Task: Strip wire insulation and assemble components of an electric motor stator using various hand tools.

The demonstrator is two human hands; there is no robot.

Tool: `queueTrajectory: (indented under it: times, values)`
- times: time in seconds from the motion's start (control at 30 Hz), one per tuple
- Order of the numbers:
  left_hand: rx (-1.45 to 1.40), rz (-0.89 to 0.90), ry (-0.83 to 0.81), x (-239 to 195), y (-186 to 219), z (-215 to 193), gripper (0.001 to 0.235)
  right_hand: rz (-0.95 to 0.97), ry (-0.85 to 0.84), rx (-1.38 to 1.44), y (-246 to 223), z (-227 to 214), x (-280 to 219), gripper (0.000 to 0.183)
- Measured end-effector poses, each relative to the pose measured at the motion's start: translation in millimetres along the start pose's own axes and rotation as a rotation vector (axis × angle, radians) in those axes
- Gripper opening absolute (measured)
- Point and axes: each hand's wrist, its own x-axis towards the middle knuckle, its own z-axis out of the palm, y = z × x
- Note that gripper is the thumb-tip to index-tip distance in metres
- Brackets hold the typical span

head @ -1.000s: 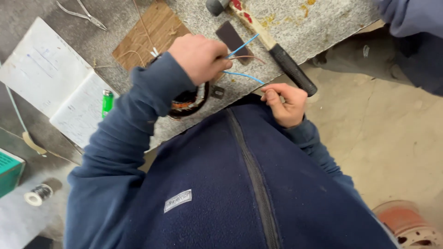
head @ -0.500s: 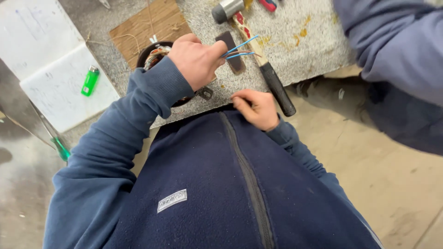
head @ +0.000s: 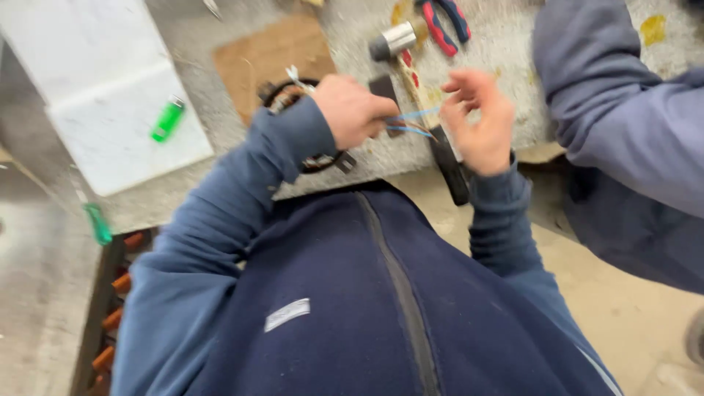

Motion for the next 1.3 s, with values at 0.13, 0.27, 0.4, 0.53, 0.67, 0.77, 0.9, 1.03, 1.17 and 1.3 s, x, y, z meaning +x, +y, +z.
queueTrajectory:
  times: [0.13,0.27,0.4,0.53,0.67,0.77,0.9,1.03,1.17,1.3]
  values:
    - [0.125,-0.184,0.009,2.6,5.8,0.4,0.016,-0.299,-0.076,-0.196,-13.4,32.6,-17.4,0.064]
    - [0.050,-0.173,0.011,0.9,8.3,5.5,0.018,-0.329,0.115,-0.502,-32.6,43.9,-24.3,0.044]
    - [0.084,-0.165,-0.009,4.9,1.9,17.7,0.018,-0.287,0.068,-0.564,-52.4,53.4,-21.6,0.031]
    - [0.075,-0.114,0.012,1.3,6.0,4.5,0.022,-0.176,0.148,-0.499,-45.4,65.0,-29.5,0.018]
    - [0.030,-0.078,0.047,-0.1,-3.2,13.4,0.019,-0.177,0.216,-0.516,-50.4,62.8,-36.9,0.015]
    - [-0.006,-0.097,0.068,-1.5,-3.0,16.0,0.017,-0.156,0.244,-0.547,-50.8,61.1,-46.0,0.016]
    - [-0.034,-0.080,0.059,-5.1,5.7,1.0,0.016,0.024,0.195,-0.306,-37.6,64.8,-53.8,0.028]
    - [-0.059,-0.043,0.030,-4.3,4.3,-1.7,0.018,0.201,0.035,-0.178,-1.2,66.2,-59.9,0.025]
    - [0.014,-0.041,-0.022,-3.3,9.6,-3.2,0.020,0.209,0.046,0.112,14.3,67.5,-61.9,0.025]
    - [0.103,-0.055,-0.038,-3.8,13.3,-2.1,0.020,0.206,0.143,-0.127,-16.9,66.2,-57.5,0.021]
